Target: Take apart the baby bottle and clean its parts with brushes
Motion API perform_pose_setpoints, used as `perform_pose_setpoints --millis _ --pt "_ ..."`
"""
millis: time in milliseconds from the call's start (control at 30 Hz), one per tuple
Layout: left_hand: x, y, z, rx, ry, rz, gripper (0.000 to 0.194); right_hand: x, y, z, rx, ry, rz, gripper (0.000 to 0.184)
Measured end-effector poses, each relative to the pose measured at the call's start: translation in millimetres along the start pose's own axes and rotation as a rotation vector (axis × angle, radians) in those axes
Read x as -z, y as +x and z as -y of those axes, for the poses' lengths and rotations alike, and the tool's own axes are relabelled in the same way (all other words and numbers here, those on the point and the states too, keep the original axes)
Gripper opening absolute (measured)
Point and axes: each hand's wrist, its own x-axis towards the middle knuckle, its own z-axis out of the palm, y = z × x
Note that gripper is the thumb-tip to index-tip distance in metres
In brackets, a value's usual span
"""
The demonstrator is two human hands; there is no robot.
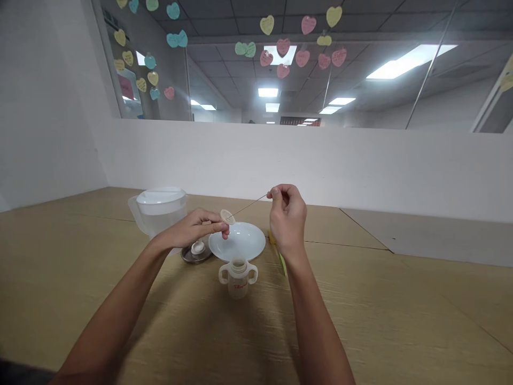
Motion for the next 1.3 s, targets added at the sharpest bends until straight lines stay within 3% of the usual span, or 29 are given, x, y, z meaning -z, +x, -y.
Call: perform_pose_setpoints --millis 433,500,600,667,733,800,900,1033,1133,1300 --pt "0.1 -1.9 -2.2 -0.019 0.043 0.026 0.036 20.5 13.8 -0.1 0.01 0.077 -0.078 0.018" --pt "2.4 -2.4 1.6 0.004 0.078 0.055 0.035 40.8 21.9 -3.3 0.054 0.102 -0.176 0.012" --pt "8.3 -3.0 12.2 0.072 0.132 0.047 0.033 88.1 36.4 -9.9 0.127 0.081 -0.491 0.011" --pt "11.6 -2.4 19.7 0.084 0.147 -0.006 0.034 115.0 43.4 -12.2 0.169 0.086 -0.526 0.016" --pt "12.3 -0.9 25.3 0.065 0.15 -0.034 0.034 124.5 45.9 -10.4 0.193 0.124 -0.499 0.016" --pt "10.3 1.5 28.7 0.042 0.143 -0.02 0.033 113.6 43.3 -4.2 0.211 0.199 -0.395 0.013" --pt "4.8 5.8 31.7 0.029 0.106 -0.005 0.03 74.1 31.4 10.8 0.243 0.245 -0.217 0.003" --pt "0.2 10.1 34.1 0.036 0.038 0.01 0.027 27.0 10.0 30.4 0.23 0.247 -0.066 0.01" --pt "0.3 11.1 34.6 0.033 -0.002 0.017 0.026 10.8 -1.5 36.6 0.243 0.239 -0.01 0.011" --pt "3.1 9.7 33.6 0.044 -0.035 0.031 0.026 2.3 -8.3 34.2 0.25 0.228 -0.001 0.01"
